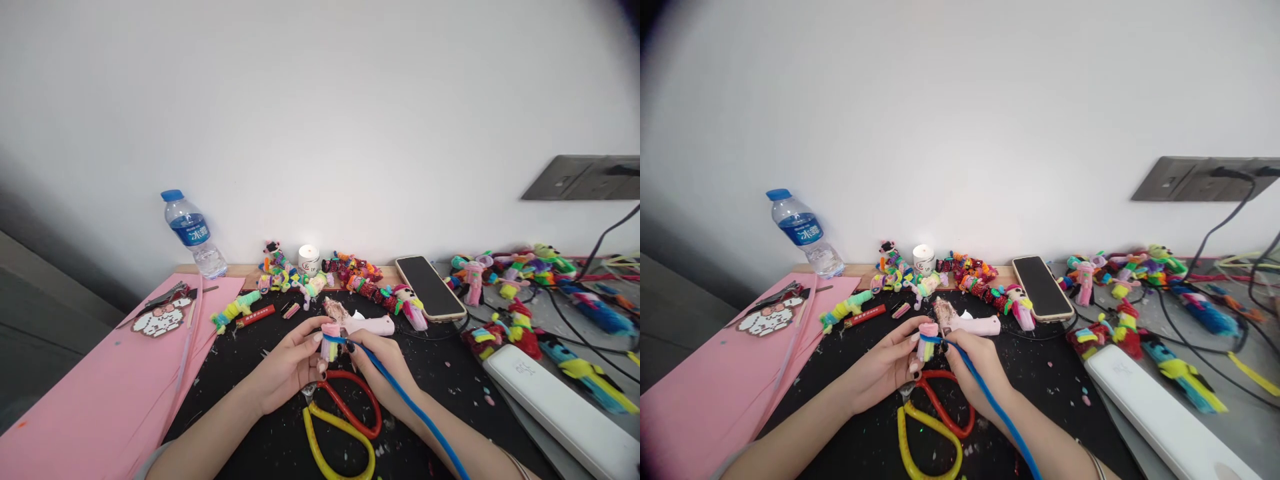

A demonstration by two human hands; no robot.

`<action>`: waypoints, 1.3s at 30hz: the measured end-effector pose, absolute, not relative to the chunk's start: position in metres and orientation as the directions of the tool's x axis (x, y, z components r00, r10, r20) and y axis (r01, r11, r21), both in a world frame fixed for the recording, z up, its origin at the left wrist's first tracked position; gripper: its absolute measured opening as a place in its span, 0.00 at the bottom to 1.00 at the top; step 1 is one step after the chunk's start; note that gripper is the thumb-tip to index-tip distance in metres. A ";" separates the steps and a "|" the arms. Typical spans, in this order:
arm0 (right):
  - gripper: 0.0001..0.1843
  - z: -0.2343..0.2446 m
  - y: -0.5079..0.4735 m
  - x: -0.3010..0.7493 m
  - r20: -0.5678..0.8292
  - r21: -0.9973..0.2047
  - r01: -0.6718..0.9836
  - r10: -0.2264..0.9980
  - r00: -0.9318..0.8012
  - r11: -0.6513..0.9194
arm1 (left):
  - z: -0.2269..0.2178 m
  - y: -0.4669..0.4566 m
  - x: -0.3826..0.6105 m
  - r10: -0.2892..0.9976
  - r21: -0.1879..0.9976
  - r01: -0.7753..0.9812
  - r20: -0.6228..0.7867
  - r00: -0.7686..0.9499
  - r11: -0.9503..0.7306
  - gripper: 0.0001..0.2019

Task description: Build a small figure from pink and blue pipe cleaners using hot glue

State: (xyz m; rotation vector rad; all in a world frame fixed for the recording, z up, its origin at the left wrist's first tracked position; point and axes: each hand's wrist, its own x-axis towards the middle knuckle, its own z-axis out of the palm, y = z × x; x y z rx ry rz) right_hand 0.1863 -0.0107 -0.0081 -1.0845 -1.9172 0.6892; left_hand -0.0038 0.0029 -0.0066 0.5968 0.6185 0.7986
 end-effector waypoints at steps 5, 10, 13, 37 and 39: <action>0.10 -0.009 -0.011 0.187 0.354 -0.772 0.432 0.880 -0.317 0.466 | -0.004 0.001 -0.001 0.829 0.768 -0.427 -0.232 0.509 0.477 0.11; 0.09 -0.014 -0.010 0.188 0.379 -0.742 0.444 0.861 -0.340 0.502 | -0.004 -0.001 0.002 0.879 0.881 -0.341 -0.152 0.453 0.329 0.10; 0.10 -0.014 -0.010 0.188 0.392 -0.722 0.453 0.849 -0.356 0.523 | -0.004 -0.001 0.002 0.890 0.905 -0.310 -0.136 0.435 0.290 0.11; 0.08 -0.011 -0.012 0.188 0.499 -0.619 0.498 0.794 -0.348 0.607 | -0.002 -0.002 0.003 0.955 0.981 -0.130 -0.105 0.277 0.146 0.12; 0.08 -0.011 -0.012 0.188 0.493 -0.615 0.505 0.795 -0.353 0.606 | -0.002 -0.002 0.003 0.954 0.982 -0.123 -0.107 0.281 0.146 0.12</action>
